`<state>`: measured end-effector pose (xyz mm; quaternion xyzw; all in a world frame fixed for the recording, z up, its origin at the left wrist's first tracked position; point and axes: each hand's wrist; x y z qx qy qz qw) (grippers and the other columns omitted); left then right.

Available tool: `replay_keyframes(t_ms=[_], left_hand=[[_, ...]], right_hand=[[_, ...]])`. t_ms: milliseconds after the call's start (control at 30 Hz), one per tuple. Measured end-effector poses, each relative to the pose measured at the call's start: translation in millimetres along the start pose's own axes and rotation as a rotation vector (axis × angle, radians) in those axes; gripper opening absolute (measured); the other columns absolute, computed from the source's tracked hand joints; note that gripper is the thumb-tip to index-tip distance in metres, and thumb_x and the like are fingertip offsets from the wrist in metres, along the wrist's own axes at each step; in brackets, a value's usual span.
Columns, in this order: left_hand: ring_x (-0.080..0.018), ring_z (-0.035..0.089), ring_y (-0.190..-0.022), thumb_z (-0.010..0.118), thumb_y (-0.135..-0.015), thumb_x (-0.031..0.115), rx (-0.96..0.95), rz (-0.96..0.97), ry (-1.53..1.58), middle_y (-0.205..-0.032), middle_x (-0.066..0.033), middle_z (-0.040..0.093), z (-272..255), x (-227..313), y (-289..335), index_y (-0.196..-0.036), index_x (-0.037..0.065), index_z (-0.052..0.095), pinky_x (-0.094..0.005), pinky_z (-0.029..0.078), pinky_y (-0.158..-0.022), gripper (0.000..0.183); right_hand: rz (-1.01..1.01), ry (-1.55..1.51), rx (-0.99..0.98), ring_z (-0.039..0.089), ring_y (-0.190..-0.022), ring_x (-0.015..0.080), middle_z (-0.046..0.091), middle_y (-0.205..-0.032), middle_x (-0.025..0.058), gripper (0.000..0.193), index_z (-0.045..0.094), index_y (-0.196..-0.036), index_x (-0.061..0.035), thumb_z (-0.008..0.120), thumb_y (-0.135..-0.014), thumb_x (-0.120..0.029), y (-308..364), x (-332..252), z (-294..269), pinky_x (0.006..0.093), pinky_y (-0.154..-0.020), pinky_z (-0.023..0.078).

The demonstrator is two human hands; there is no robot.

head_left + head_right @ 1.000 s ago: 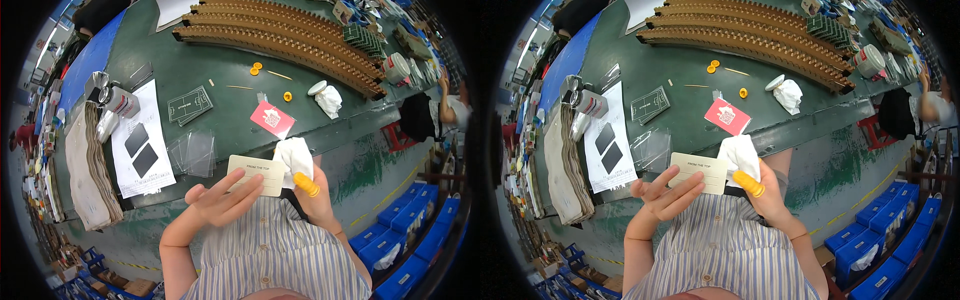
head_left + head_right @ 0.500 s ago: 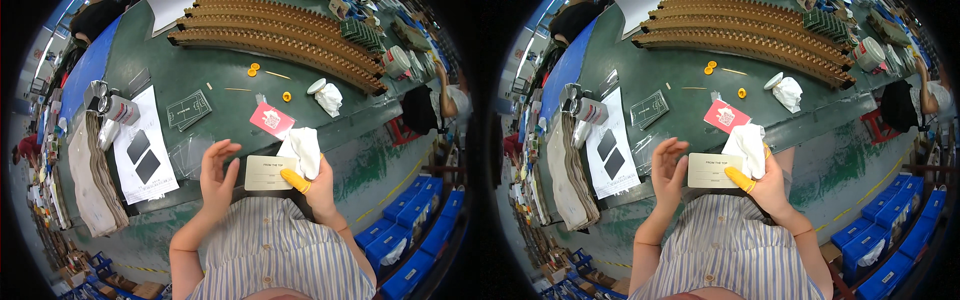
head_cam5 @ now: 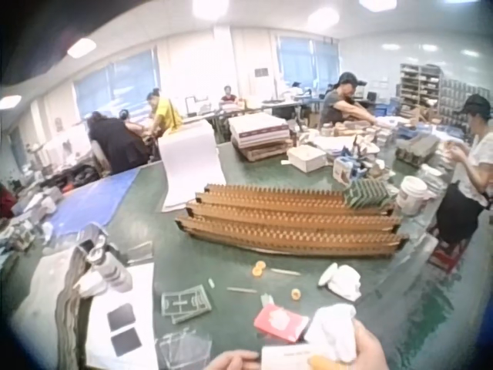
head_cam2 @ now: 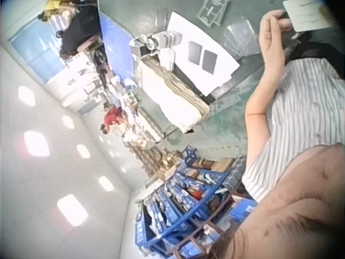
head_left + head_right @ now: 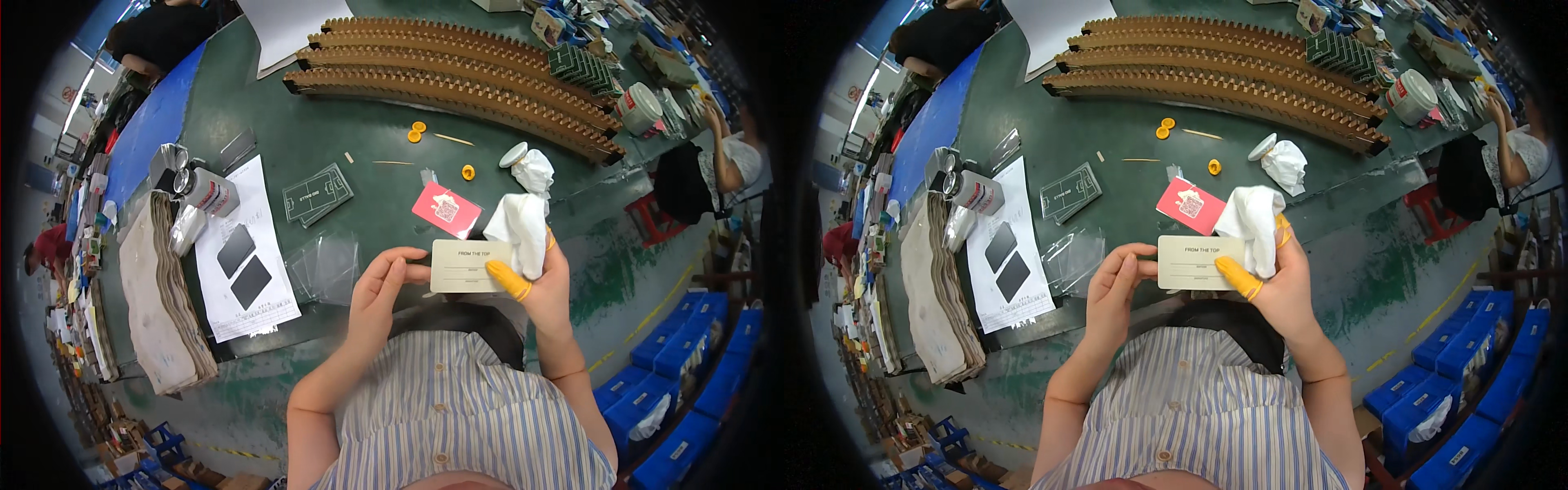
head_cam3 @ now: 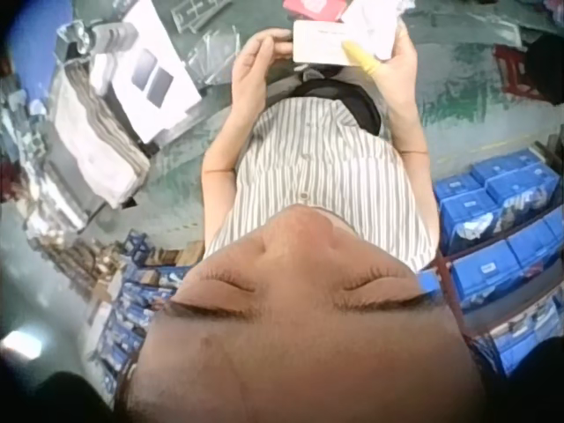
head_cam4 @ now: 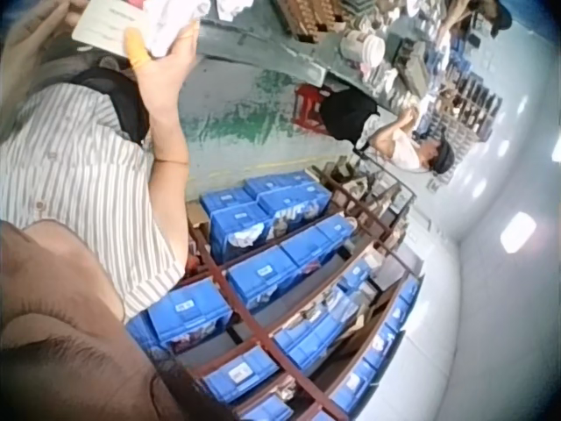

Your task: The person cleans small rectangular cards with a white cloth. They wipe the green side of a card, flip it to wipe the white side, and then repeat the process on a second card. The person handles the cards one at a time, using a cloth to rub the surfaces.

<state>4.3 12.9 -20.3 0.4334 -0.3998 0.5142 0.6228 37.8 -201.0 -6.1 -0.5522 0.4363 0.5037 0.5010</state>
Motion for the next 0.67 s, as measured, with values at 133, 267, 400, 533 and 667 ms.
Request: replay_keyframes(t_ms=[133, 267, 400, 533, 667], left_hand=[[-0.0148, 0.053, -0.106, 0.057, -0.087, 0.005, -0.079, 0.138, -0.053, -0.118, -0.0086, 0.056, 7.7, -2.2, -5.8, -0.121, 0.002, 0.05, -0.0309, 0.039, -0.094, 0.035], [-0.0222, 0.038, -0.123, 0.073, -0.069, 0.0, -0.195, 0.357, -0.252, -0.132, -0.0076, 0.046, 15.1, 1.7, -18.3, -0.119, 0.01, 0.056, -0.0372, 0.031, -0.102, 0.054], [-0.025, 0.031, -0.126, 0.077, -0.063, 0.004, -0.282, 0.47, -0.366, -0.128, -0.0034, 0.052, 17.0, 11.2, -28.4, -0.09, 0.015, 0.069, -0.0386, 0.024, -0.105, 0.03], [-0.0205, 0.041, -0.119, 0.075, -0.064, 0.005, -0.389, 0.367, -0.272, -0.097, 0.0038, 0.067, 22.0, 16.8, -38.1, -0.078, 0.016, 0.072, -0.037, 0.024, -0.104, 0.018], [-0.0184, 0.045, -0.117, 0.072, -0.066, 0.003, -0.346, 0.247, -0.266, -0.095, 0.0045, 0.07, 18.8, 19.1, -37.9, -0.079, 0.015, 0.072, -0.0371, 0.025, -0.104, 0.018]], right_hand=[[0.107, -0.157, -0.047, 0.055, -0.106, 0.0141, 0.055, -0.117, 0.0066, 0.057, 0.046, -0.126, 0.0006, 0.074, -0.076, -0.006, -4.3, -8.0, -7.9, 0.0287, -0.09, 0.045], [0.213, -0.269, -0.106, 0.057, -0.106, 0.0149, 0.057, -0.119, 0.0085, 0.06, 0.046, -0.127, 0.0009, 0.075, -0.075, -0.004, -2.7, -13.2, -8.4, 0.0287, -0.09, 0.046], [0.404, -0.569, -0.213, 0.058, -0.106, 0.0169, 0.058, -0.117, 0.0087, 0.055, 0.047, -0.125, 0.0027, 0.073, -0.077, -0.003, 2.7, -9.8, 3.2, 0.0304, -0.09, 0.049], [0.454, -0.921, -0.281, 0.058, -0.108, 0.0189, 0.057, -0.118, 0.0106, 0.05, 0.044, -0.125, 0.0055, 0.066, -0.084, -0.015, 9.9, 11.2, 4.5, 0.0322, -0.091, 0.049], [0.456, -0.863, -0.204, 0.054, -0.114, 0.0287, 0.049, -0.129, 0.0164, 0.066, 0.036, -0.134, 0.0037, 0.064, -0.085, -0.031, 12.5, 6.3, 5.2, 0.0424, -0.094, 0.047]])
Point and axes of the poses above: each hand's wrist, its own y-axis away from the middle knuckle, its own z-axis out of the palm, x = y × z
